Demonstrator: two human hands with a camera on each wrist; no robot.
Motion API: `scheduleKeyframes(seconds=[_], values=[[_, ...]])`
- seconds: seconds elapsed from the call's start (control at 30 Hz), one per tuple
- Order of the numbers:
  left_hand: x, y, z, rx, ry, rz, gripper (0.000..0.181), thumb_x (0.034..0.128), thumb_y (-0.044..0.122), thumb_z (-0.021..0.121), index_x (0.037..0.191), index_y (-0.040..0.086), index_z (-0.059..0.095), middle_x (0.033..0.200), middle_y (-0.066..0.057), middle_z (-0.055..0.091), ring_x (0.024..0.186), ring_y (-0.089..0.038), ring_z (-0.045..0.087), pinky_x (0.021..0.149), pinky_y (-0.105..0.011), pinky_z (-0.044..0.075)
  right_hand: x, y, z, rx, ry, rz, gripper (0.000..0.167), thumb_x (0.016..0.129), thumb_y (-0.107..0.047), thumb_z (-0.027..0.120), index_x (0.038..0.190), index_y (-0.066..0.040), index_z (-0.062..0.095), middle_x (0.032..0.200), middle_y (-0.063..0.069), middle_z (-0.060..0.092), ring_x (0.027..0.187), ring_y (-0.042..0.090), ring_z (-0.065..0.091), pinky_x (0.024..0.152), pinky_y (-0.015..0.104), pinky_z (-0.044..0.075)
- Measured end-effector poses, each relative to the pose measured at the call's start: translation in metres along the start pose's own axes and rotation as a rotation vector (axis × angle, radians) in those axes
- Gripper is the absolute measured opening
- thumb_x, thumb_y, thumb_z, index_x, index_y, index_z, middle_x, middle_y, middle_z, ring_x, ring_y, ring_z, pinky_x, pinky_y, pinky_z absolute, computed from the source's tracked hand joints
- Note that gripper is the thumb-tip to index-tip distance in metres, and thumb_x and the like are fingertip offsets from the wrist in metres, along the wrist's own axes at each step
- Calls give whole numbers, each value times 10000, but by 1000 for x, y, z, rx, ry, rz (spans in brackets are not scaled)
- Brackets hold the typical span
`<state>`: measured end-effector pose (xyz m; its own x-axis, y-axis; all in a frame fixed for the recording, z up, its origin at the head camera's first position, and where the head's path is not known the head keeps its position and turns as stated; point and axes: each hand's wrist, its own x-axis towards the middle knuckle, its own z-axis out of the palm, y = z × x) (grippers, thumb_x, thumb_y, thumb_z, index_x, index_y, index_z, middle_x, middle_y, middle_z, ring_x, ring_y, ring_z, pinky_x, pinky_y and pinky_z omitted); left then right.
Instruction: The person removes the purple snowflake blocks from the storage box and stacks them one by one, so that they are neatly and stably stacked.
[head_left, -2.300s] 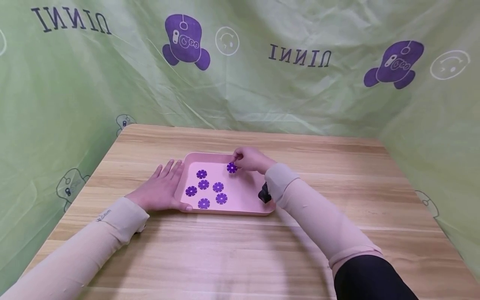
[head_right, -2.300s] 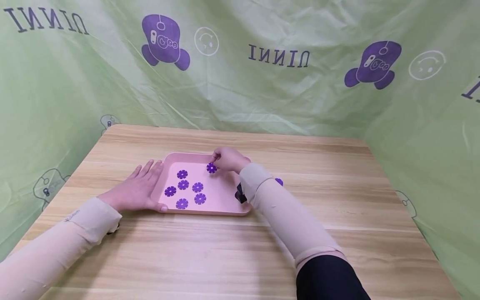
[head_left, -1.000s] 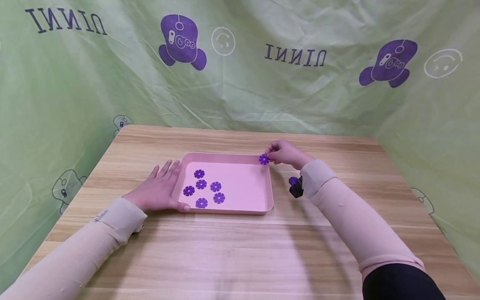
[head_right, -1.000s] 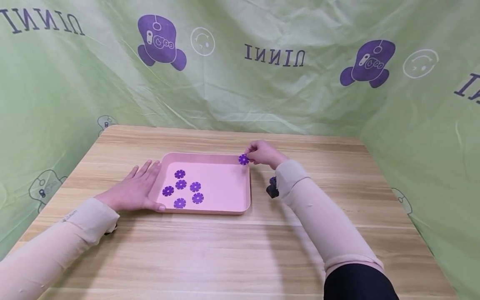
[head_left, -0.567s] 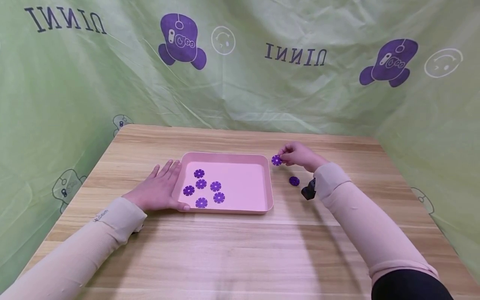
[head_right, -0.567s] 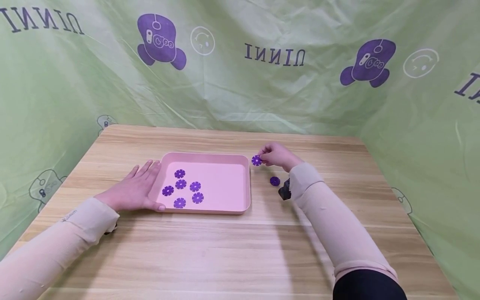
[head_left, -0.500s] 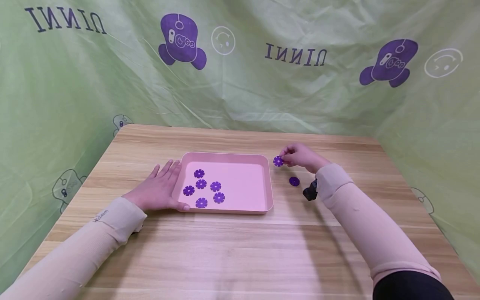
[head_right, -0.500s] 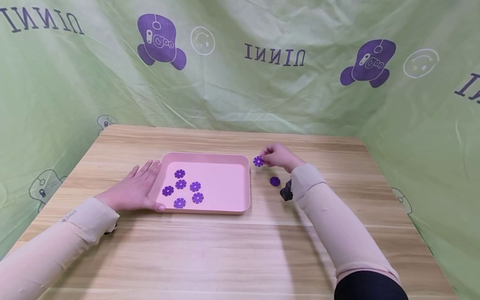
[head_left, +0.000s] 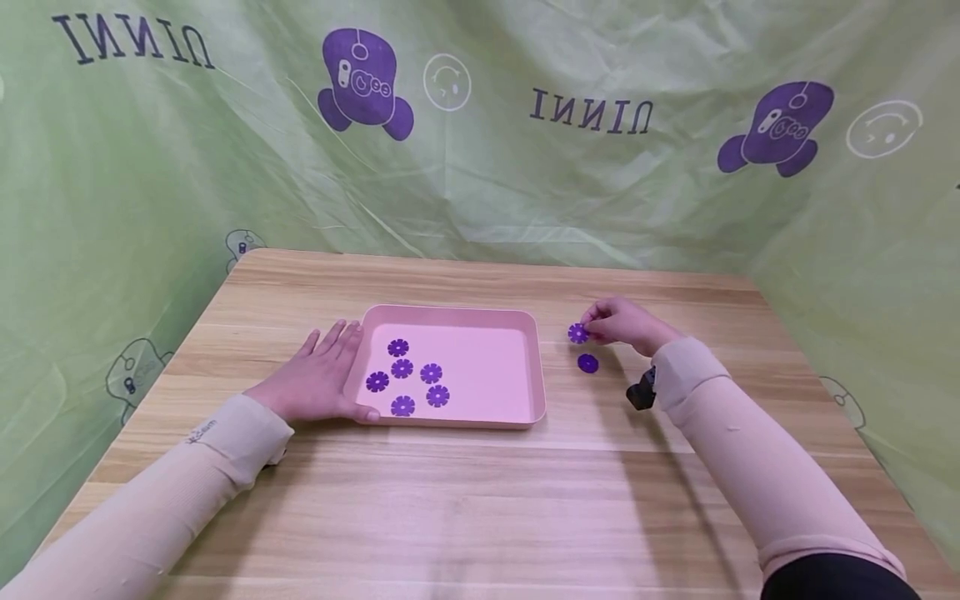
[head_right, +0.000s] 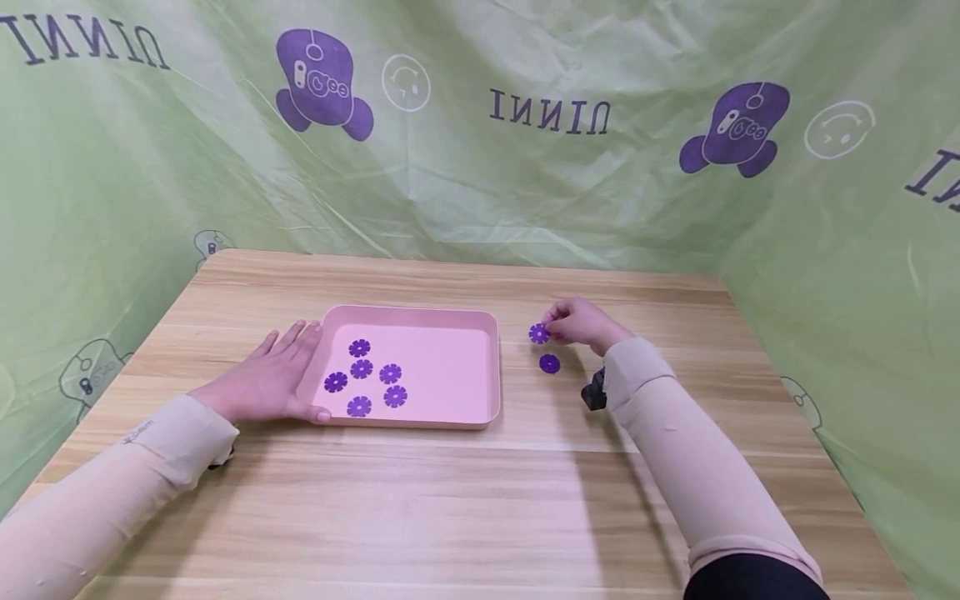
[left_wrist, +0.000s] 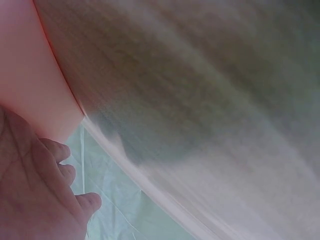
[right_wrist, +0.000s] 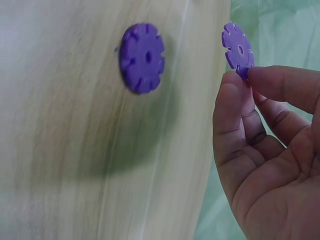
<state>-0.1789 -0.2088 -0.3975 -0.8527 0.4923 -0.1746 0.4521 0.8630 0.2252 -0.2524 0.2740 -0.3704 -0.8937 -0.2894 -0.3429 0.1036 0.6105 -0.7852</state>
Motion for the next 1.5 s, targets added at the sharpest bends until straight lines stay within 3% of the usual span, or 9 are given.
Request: scheduleKeyframes(seconds=[0.33,0.7,1.5], values=[[-1,0,2,-5,-8,-6,1431,743,867,640,1587,-139,71,1673,-304,64,1543,-479,7,1225,-636,-1,-3,18,-2,-6,-46,66,174,1042,-26,541,1141,102,604,959,71,641,843,155,578,742,256,524],[-1,-1,3,2,-2,-7,1433,743,878,627,1589,-137,72,1673,-303,72,1545,-474,10,1223,-641,-3,-9,31,-5,69,-110,90,171,1020,25,525,1137,132,589,902,66,648,765,113,602,703,211,554],[0,-2,2,-15,-12,-11,1434,744,873,632,1596,-121,47,1680,-290,46,1545,-472,-16,1226,-631,-15,-9,32,0,26,-137,107,174,1004,12,543,1119,129,602,872,41,639,755,118,595,673,221,539]])
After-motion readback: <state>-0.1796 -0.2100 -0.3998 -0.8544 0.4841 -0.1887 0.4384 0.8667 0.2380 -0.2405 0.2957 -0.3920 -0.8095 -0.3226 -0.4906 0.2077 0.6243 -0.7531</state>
